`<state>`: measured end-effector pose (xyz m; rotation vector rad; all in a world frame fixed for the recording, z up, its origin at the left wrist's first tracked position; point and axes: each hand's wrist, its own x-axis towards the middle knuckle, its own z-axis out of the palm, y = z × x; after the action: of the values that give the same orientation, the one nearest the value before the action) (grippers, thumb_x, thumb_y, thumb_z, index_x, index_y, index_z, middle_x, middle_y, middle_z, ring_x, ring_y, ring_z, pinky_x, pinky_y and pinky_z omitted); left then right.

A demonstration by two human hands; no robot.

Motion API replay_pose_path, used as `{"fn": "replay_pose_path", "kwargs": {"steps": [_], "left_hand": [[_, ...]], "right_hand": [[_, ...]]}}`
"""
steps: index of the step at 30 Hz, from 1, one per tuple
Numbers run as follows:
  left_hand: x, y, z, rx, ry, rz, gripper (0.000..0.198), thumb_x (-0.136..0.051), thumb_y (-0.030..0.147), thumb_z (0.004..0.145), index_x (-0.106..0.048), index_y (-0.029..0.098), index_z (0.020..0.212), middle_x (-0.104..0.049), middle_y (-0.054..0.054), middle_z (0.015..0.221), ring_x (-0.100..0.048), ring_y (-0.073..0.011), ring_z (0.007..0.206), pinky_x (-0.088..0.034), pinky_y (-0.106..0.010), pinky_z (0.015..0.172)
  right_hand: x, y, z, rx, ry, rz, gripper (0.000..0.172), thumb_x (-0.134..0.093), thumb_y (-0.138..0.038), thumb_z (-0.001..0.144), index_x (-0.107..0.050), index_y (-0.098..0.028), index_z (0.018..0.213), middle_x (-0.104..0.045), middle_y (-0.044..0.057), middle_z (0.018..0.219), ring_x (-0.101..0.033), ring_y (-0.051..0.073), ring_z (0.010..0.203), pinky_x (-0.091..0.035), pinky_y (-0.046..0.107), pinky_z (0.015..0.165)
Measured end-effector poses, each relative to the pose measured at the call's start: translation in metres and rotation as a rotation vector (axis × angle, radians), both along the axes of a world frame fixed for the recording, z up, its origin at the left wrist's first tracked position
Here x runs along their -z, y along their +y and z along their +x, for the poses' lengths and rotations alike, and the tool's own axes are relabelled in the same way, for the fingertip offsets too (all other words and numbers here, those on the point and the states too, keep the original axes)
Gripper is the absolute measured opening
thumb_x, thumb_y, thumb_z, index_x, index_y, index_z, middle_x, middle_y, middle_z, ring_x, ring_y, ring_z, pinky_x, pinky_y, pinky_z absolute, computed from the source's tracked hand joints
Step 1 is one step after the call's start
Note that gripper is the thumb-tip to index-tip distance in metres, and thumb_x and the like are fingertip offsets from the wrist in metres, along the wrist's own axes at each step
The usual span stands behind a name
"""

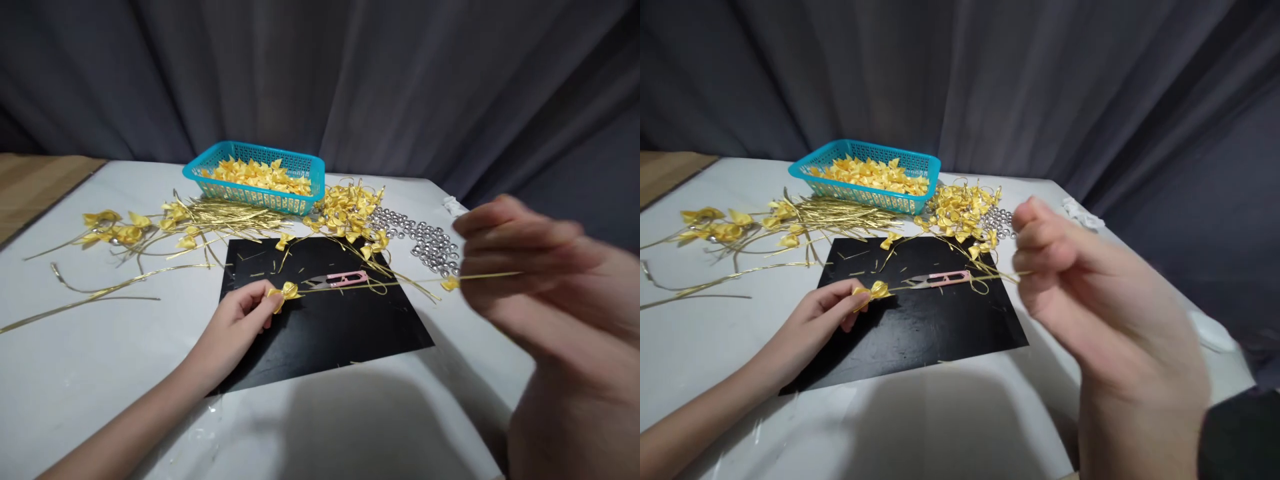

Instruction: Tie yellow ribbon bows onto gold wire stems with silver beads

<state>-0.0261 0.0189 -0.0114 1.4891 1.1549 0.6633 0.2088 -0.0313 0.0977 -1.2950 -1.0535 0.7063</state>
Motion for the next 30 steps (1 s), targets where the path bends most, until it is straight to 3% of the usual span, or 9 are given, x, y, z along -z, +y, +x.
{"fn": "replay_pose_path", "kwargs": {"steps": [3,7,12,14,16,18,21,27,30], "left_hand": [[-0.001,0.001,-0.002,-0.005,-0.061,-0.072,0.031,-0.051,0.045,0.079,-0.052,0.019,0.062,-0.045,0.005,0.054,-0.041,-0.0133,0.055,-0.031,-0.024,0.055],[-0.002,-0.001,-0.003,-0.006,-0.109,-0.134,0.033,-0.054,0.047,0.078,-0.054,0.019,0.062,-0.049,0.004,0.055,-0.041,-0.0137,0.055,-0.031,-0.024,0.055],[-0.005,-0.005,-0.002,-0.014,-0.145,-0.125,0.032,-0.056,0.046,0.078,-0.055,0.019,0.061,-0.049,0.003,0.058,-0.04,-0.0132,0.057,-0.032,-0.024,0.055],[-0.005,-0.008,-0.001,-0.026,-0.18,-0.117,0.031,-0.057,0.044,0.079,-0.056,0.019,0.061,-0.048,0.003,0.062,-0.039,-0.0129,0.06,-0.032,-0.023,0.056],[-0.004,-0.011,-0.001,-0.027,-0.237,-0.164,0.029,-0.057,0.043,0.081,-0.059,0.019,0.064,-0.047,0.004,0.064,-0.039,-0.0124,0.061,-0.033,-0.022,0.056],[-0.003,-0.014,0.001,-0.024,-0.323,-0.264,0.028,-0.058,0.042,0.082,-0.061,0.019,0.067,-0.048,0.004,0.065,-0.039,-0.0117,0.06,-0.034,-0.021,0.055],[-0.002,-0.015,0.002,-0.024,-0.439,-0.376,0.028,-0.06,0.043,0.081,-0.062,0.018,0.069,-0.051,0.003,0.066,-0.038,-0.0101,0.056,-0.033,-0.02,0.051],[-0.001,-0.015,0.003,0.02,-0.355,-0.31,0.032,-0.059,0.044,0.081,-0.062,0.018,0.065,-0.052,0.003,0.06,-0.037,-0.0097,0.053,-0.031,-0.021,0.05],[-0.002,-0.015,0.004,0.013,-0.242,-0.232,0.032,-0.06,0.045,0.079,-0.059,0.018,0.062,-0.05,0.003,0.059,-0.038,-0.0108,0.054,-0.031,-0.022,0.051]], "right_hand": [[0.007,0.008,-0.025,-0.178,0.581,-0.375,0.028,-0.054,-0.019,0.088,-0.065,-0.016,0.062,-0.044,-0.01,0.042,-0.035,-0.002,0.029,-0.032,0.008,0.033],[0.031,0.006,-0.041,-0.354,0.704,-0.477,0.014,-0.063,-0.026,0.084,-0.066,-0.017,0.073,-0.038,-0.01,0.043,-0.02,-0.001,0.03,-0.032,0.009,0.032],[0.058,0.001,-0.057,-0.547,0.586,-0.502,0.014,-0.057,-0.031,0.089,-0.061,-0.018,0.084,-0.033,-0.01,0.05,-0.017,0.002,0.038,-0.037,0.01,0.04],[0.064,0.001,-0.062,-0.537,0.463,-0.5,0.017,-0.057,-0.034,0.088,-0.061,-0.018,0.084,-0.031,-0.01,0.049,-0.019,0.003,0.039,-0.037,0.012,0.041],[0.067,0.003,-0.065,-0.498,0.312,-0.446,0.017,-0.06,-0.035,0.085,-0.061,-0.018,0.082,-0.041,-0.008,0.054,-0.026,0.003,0.039,-0.036,0.013,0.039],[0.069,0.004,-0.066,-0.443,0.172,-0.337,0.016,-0.063,-0.034,0.081,-0.062,-0.018,0.079,-0.054,-0.002,0.071,-0.037,0.002,0.041,-0.038,0.015,0.039],[0.069,0.005,-0.066,-0.385,0.041,-0.191,0.012,-0.063,-0.029,0.079,-0.063,-0.017,0.075,-0.056,0.003,0.088,-0.044,0.002,0.045,-0.041,0.016,0.04],[0.071,0.003,-0.071,-0.38,-0.063,-0.151,0.012,-0.057,-0.022,0.082,-0.068,-0.017,0.081,-0.058,0.001,0.07,-0.048,0.004,0.044,-0.045,0.015,0.04],[0.071,0.0,-0.07,-0.337,-0.162,-0.099,0.017,-0.053,-0.019,0.085,-0.07,-0.017,0.087,-0.063,0.002,0.073,-0.055,0.007,0.05,-0.049,0.017,0.045]]}}
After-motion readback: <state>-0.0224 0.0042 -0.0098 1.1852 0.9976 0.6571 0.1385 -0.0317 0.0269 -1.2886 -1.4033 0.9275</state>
